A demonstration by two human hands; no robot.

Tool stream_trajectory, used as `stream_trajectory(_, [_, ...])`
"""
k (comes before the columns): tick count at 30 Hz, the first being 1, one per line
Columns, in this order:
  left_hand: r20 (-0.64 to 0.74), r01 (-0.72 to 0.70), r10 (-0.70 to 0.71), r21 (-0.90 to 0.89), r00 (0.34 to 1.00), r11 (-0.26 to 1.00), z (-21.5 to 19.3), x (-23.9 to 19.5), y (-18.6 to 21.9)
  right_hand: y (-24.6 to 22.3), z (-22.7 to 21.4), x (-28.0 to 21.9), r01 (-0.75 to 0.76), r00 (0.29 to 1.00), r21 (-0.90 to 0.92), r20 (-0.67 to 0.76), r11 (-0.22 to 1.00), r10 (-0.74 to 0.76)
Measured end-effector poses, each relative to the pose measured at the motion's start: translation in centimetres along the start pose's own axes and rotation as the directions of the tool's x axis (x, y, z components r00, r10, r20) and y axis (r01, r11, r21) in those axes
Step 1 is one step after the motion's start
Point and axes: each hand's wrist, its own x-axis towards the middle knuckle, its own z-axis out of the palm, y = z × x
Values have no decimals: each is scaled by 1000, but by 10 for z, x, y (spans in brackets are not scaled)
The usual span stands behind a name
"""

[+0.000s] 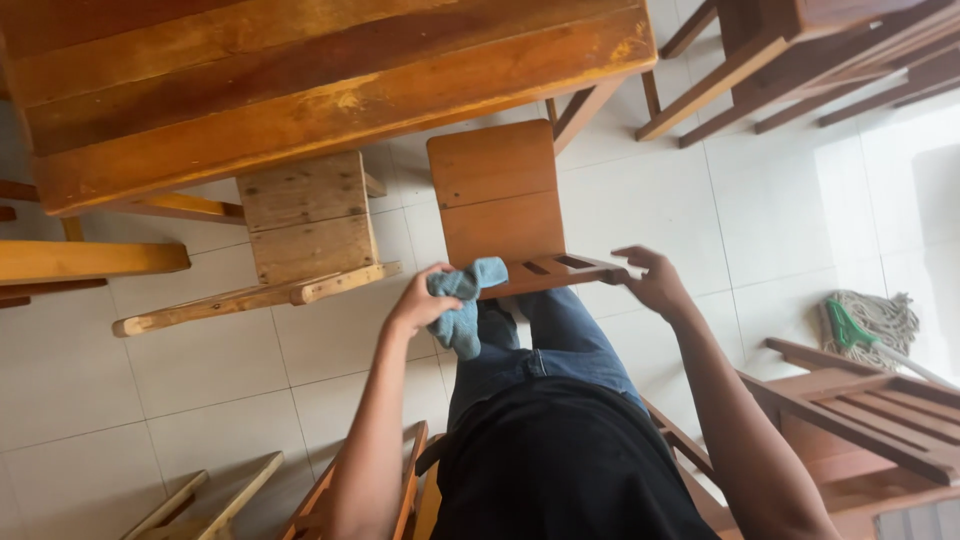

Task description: Organize placemats and wipe down wooden tables and chairs using a cloth.

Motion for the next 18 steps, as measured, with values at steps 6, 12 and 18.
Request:
stream_trajectory(6, [-53,-203,197,-131,979,970,23,-19,68,-22,-22,-41,215,953,227,-263,950,-153])
stream_trajectory(12, [-110,-537,553,143,826,831,96,-20,140,-33,-29,-47,374,921,436,-70,818,-383])
stream_trajectory(18, [2,-502,504,-101,863,859,202,-9,187,-30,-80,-52,526,790,526,-11,668,-613])
